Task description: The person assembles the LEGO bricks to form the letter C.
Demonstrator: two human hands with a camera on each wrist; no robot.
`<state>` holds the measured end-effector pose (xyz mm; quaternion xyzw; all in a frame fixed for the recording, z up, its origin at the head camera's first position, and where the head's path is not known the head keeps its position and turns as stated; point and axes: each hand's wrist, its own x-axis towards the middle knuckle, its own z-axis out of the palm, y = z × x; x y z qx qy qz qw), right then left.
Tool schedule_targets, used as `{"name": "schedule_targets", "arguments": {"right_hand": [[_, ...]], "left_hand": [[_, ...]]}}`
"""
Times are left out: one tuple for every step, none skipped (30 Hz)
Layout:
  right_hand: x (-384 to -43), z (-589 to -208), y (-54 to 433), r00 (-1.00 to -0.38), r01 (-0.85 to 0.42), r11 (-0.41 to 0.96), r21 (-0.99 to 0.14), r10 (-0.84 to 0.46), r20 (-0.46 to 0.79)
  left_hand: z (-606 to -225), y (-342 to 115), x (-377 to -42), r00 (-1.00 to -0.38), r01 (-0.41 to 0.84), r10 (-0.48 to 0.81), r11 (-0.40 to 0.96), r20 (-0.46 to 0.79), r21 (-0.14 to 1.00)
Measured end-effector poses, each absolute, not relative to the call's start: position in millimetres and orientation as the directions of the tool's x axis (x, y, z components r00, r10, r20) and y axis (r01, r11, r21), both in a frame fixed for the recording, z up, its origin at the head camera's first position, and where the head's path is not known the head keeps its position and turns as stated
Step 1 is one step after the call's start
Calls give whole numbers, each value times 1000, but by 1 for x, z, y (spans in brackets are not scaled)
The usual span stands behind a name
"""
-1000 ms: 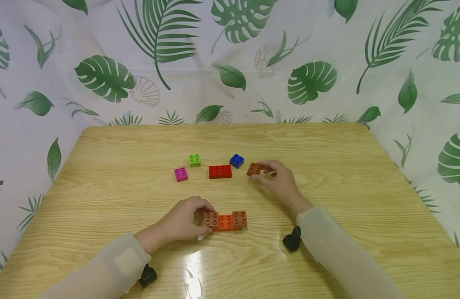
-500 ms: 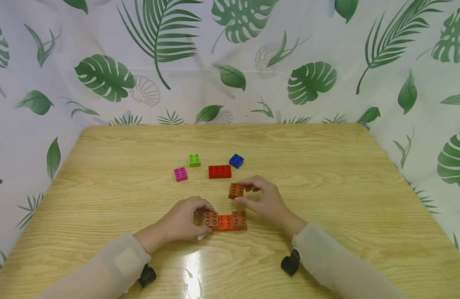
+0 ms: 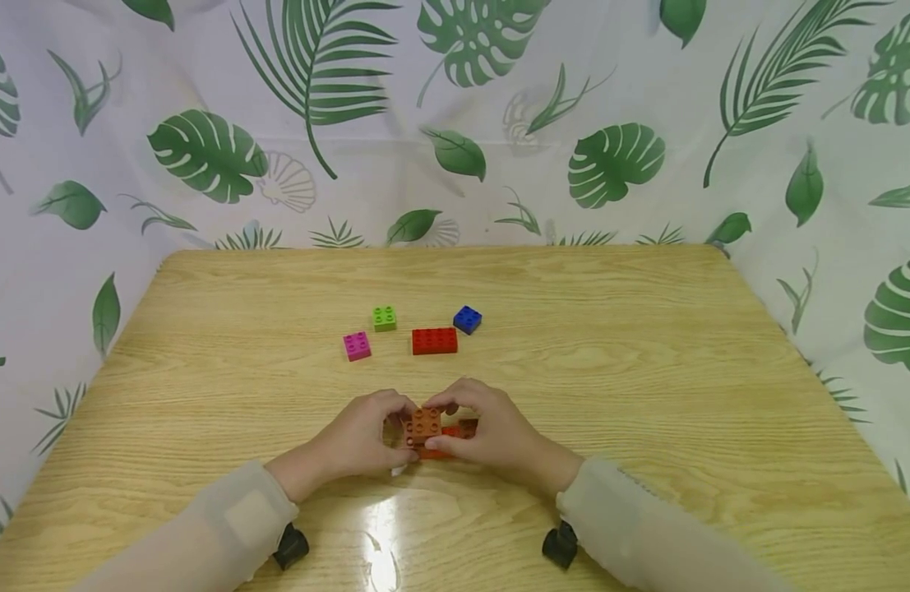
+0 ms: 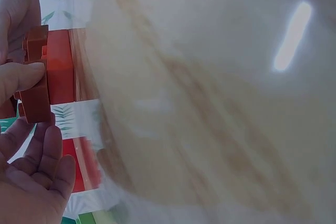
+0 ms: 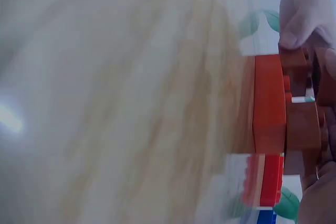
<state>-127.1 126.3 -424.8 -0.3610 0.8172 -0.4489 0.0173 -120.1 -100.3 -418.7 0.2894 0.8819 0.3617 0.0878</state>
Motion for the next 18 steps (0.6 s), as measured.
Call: {"name": "schedule_targets", "arguments": {"right_hand": [[-126,-425,125,-739,-570,344,-746,-611,283],[-126,-425,124,-738,-570,351,-742,-616,276],[-126,-425,123,-735,-573,353,-740,-620,273],[-126,-425,122,-730,-581,355,-732,-625,277],[-126,-425,121,-723,-591,352,-726,-630,283],[-126,-425,120,-719,-597,349,-722,-633,288],[-126,-425,119,-713,-606,347,-716,-636,295],[-127,-426,118,-706,-614,341,-712,-640,303],[-127,-426,117,-701,-622,339,-706,-642,309],[-128,-426,117,-695,-631,338,-699,-645,316],[-128,-426,116,-692,-637,339,-692,-647,320],[-128,-426,115,-692,-640,345,-687,-648,319],[-128,-426,115,-694,-641,353,-681,-647,317],[-128,-426,114,-697,-639,361,-679,-645,314],[-128,-425,114,-703,-634,372,-678,-642,306],[-128,-424,114,-710,-628,382,-678,-639,297],[-128,-423,113,-717,-618,391,-683,-636,285],[-128,-422,113,-724,-608,398,-687,-633,275]], "left_hand": [[-419,-100,-120,-818,443,573,572,51,690],[-419,-100,-120,-819,440,571,572,48,692],[-419,-100,-120,-820,435,571,573,43,694],[-419,-100,-120,-821,433,570,575,39,694],[-418,-100,-120,-821,433,570,577,38,692],[-418,-100,-120,-820,433,571,578,37,692],[-418,-100,-120,-819,434,572,578,36,691],[-418,-100,-119,-818,436,573,578,36,689],[-417,-100,-119,-818,437,574,579,36,689],[-417,-100,-119,-818,438,575,579,37,688],[-417,-100,-119,-818,438,574,579,38,687],[-417,-100,-119,-819,438,573,579,39,688],[-417,-100,-119,-820,438,571,579,41,688],[-417,-100,-119,-820,438,571,578,43,688],[-417,-100,-120,-821,438,570,577,45,689],[-417,-100,-120,-821,439,569,575,47,690],[-417,-100,-120,-821,440,569,573,51,692],[-417,-100,-120,-821,440,569,571,52,693]]}}
